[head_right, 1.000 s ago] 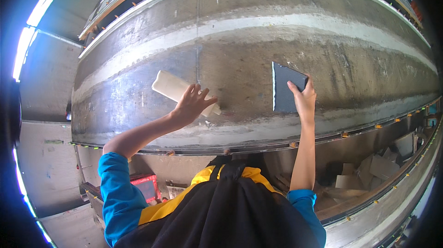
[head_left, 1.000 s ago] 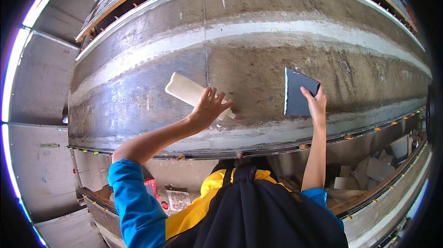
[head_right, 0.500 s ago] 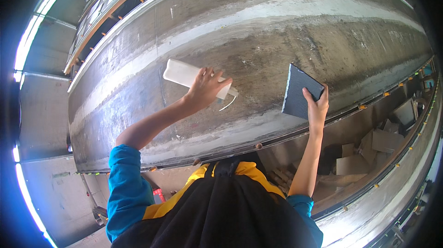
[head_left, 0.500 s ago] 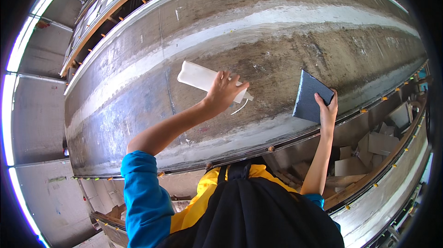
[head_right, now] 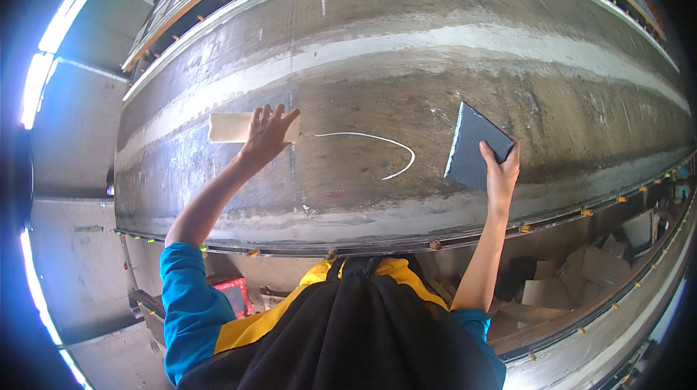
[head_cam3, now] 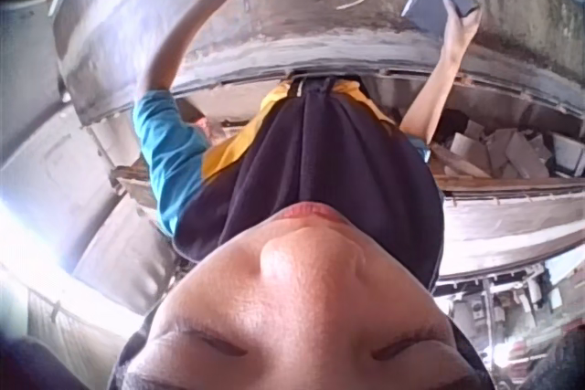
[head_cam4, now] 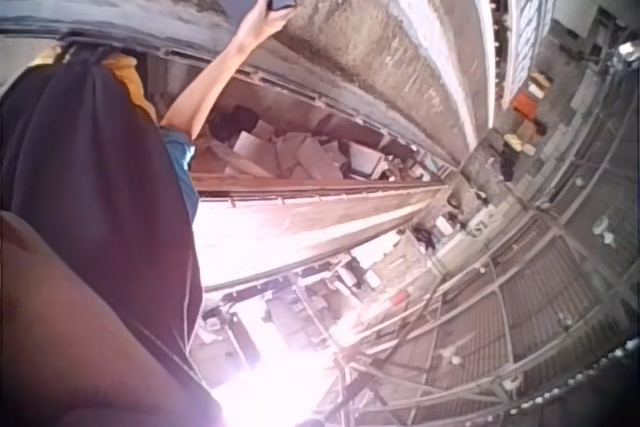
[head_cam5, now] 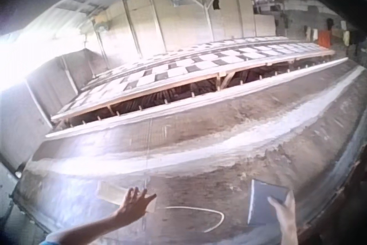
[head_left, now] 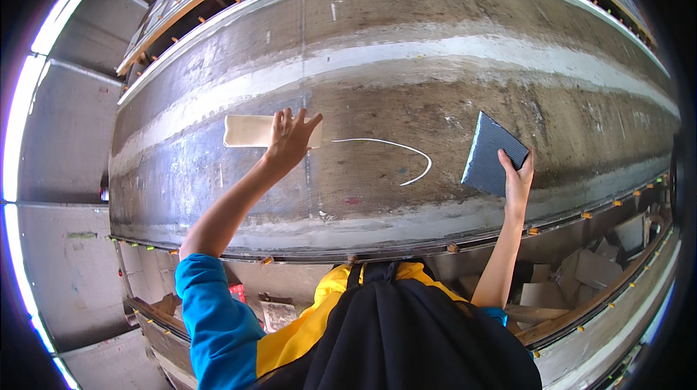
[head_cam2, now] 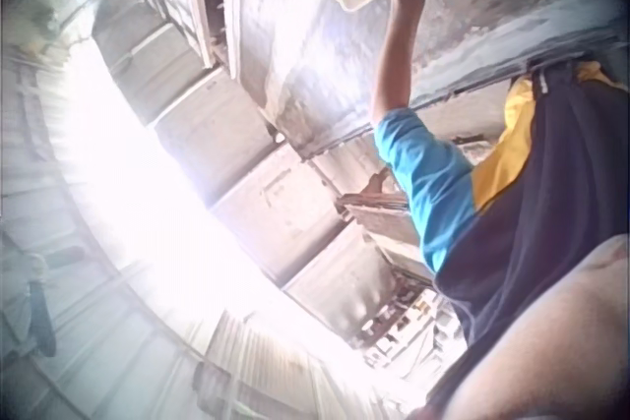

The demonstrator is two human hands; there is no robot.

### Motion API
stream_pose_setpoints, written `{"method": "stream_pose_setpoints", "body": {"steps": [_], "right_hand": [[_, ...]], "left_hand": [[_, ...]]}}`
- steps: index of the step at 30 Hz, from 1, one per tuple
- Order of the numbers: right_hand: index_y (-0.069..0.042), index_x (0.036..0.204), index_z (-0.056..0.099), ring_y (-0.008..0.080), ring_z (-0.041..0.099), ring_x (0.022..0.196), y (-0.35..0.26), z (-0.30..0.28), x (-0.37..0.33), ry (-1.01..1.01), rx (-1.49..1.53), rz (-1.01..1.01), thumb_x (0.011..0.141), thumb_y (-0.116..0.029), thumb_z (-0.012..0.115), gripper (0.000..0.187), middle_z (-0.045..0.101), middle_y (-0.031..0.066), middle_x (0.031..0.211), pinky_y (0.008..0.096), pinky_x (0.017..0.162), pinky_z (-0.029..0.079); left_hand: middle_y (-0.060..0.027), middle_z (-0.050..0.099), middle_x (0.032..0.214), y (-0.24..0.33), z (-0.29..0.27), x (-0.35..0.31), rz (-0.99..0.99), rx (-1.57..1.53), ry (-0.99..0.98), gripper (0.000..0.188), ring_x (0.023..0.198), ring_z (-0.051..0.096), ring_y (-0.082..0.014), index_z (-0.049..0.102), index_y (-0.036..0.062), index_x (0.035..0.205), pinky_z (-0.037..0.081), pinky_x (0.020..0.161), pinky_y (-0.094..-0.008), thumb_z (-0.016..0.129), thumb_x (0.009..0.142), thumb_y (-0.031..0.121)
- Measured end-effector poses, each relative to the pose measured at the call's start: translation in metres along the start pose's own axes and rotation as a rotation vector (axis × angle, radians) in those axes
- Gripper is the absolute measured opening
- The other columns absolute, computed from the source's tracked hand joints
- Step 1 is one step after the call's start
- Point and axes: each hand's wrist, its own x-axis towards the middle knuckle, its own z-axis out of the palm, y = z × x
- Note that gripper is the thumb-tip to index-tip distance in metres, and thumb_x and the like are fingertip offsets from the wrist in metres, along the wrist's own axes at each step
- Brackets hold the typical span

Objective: The person pours a white liquid from a plastic bottle onto a large, curved, metallic surface and spreads it with a rectangular tool. The person repeatedly applies the liquid and wipes the surface in a systematic manner, moving across the curved area.

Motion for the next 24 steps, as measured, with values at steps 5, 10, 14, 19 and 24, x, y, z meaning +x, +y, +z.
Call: {"method": "stream_pose_setpoints", "body": {"steps": [5, 10, 14, 19, 24], "right_hand": [[0.001, 0.108, 0.05, 0.0143, 0.054, 0.086, -0.014, 0.029, -0.01, -0.039, 0.01, -0.016, 0.079, -0.015, 0.069, 0.038, 0.059, 0.0074, 0.095, 0.0261, 0.081, 0.041], [0.001, 0.112, 0.048, 0.0148, 0.056, 0.083, -0.017, 0.02, -0.016, 0.012, -0.039, -0.071, 0.079, -0.015, 0.069, 0.042, 0.061, 0.0085, 0.092, 0.0268, 0.079, 0.043], [0.002, 0.112, 0.048, 0.0155, 0.057, 0.082, -0.014, 0.003, -0.023, 0.084, -0.074, -0.063, 0.078, -0.015, 0.069, 0.043, 0.061, 0.0096, 0.092, 0.0272, 0.077, 0.043], [0.001, 0.112, 0.047, 0.0154, 0.057, 0.079, -0.009, -0.004, -0.026, 0.117, -0.16, 0.013, 0.078, -0.017, 0.069, 0.045, 0.062, 0.0101, 0.09, 0.0269, 0.074, 0.044], [0.001, 0.111, 0.047, 0.0146, 0.058, 0.076, -0.015, 0.02, -0.025, 0.069, -0.128, 0.009, 0.079, -0.017, 0.068, 0.043, 0.062, 0.0096, 0.088, 0.026, 0.071, 0.045]], "left_hand": [[-0.0112, 0.051, 0.116, -0.037, 0.027, 0.01, -0.074, 0.015, 0.132, 0.073, 0.103, 0.048, -0.0321, 0.044, 0.0201, 0.126, 0.037, 0.087, -0.0436, 0.079, 0.062, 0.022], [-0.0107, 0.051, 0.114, -0.023, 0.02, 0.068, -0.043, 0.005, 0.251, 0.074, 0.101, 0.05, -0.0315, 0.044, 0.0185, 0.126, 0.04, 0.086, -0.0441, 0.079, 0.061, 0.029], [-0.0108, 0.054, 0.106, 0.009, 0.011, 0.116, 0.033, -0.081, 0.367, 0.072, 0.098, 0.052, -0.0314, 0.045, 0.02, 0.123, 0.04, 0.084, -0.0438, 0.079, 0.06, 0.029], [-0.0116, 0.053, 0.111, 0.049, -0.005, 0.153, 0.065, -0.189, 0.32, 0.07, 0.1, 0.051, -0.0328, 0.044, 0.0212, 0.123, 0.038, 0.085, -0.0447, 0.078, 0.062, 0.026], [-0.0117, 0.053, 0.109, 0.023, 0.008, 0.14, 0.024, -0.177, 0.284, 0.071, 0.101, 0.05, -0.0329, 0.044, 0.0205, 0.124, 0.037, 0.085, -0.0447, 0.078, 0.062, 0.024]]}}
